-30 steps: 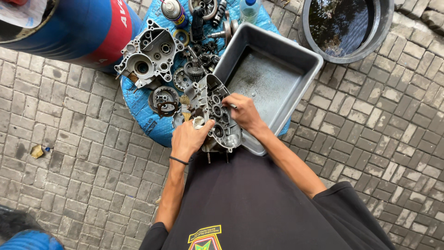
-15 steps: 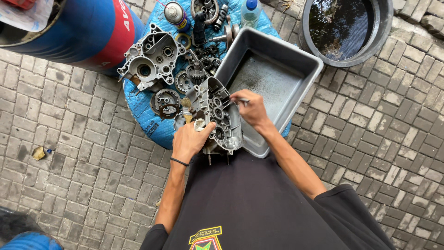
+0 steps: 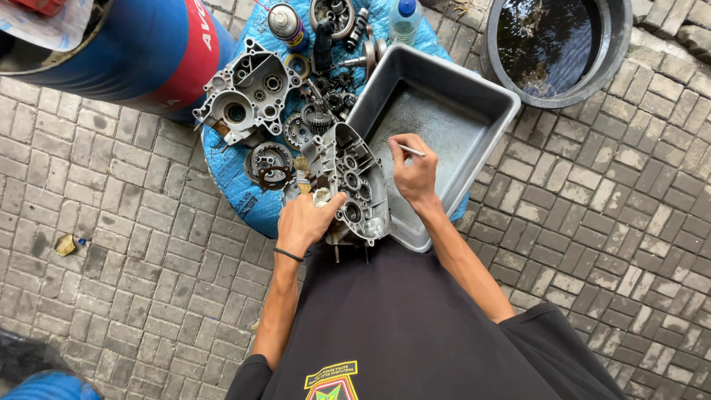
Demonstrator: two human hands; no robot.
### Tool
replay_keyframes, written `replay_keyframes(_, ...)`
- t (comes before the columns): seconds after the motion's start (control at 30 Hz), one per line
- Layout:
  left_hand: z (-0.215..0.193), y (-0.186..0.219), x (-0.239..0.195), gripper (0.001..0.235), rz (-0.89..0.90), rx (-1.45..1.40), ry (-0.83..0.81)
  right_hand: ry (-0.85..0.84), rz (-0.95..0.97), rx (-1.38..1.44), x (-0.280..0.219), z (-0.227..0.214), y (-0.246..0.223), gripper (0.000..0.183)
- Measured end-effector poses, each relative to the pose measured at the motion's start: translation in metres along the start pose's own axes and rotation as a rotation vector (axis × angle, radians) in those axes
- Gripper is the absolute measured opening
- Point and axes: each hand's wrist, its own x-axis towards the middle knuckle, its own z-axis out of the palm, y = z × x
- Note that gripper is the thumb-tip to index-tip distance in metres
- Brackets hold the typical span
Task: The person cleans a disassembled engine casing using a small metal tool and a white cloth. They repeatedly scrape and wipe the internal surfaces and holes of the casing while holding it over a grey plastic tray. The person rotates the casing to access different areas and continues the cleaning process throughout the clip.
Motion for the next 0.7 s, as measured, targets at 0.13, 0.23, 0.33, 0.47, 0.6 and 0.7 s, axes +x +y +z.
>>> replay_keyframes(0.13, -0.004, -0.008, 0.006, 0.076, 0.001, 0.022, -0.025, -0.060, 0.284, 0.240, -0.025, 0.003, 0.004, 0.027)
replay_keyframes(0.23, -0.005, -0.010, 0.011, 0.078, 0.009, 0.033, -0.034, -0.318, 0.515, 0.116, -0.035, 0.005, 0.011, 0.029)
replay_keyframes(0.33, -0.008, -0.008, 0.008, 0.078, 0.033, 0.004, -0.033, -0.465, 0.577, 0.068, -0.035, 0.009, 0.020, 0.046)
replay_keyframes(0.47, -0.008, -0.008, 0.007, 0.068, 0.071, 0.003, -0.040, -0.335, 0.573, 0.207, -0.045, 0.021, 0.033, 0.029)
replay_keyframes(0.6, 0.001, -0.019, 0.021, 0.058, 0.186, -0.061, -0.035, -0.203, 0.524, 0.150, -0.035, 0.009, 0.024, 0.020)
replay_keyframes(0.7, -0.010, 0.007, 0.017, 0.065, 0.272, -0.047, 0.009, -0.101, 0.468, 0.133, -0.026, 0.005, 0.030, 0.028)
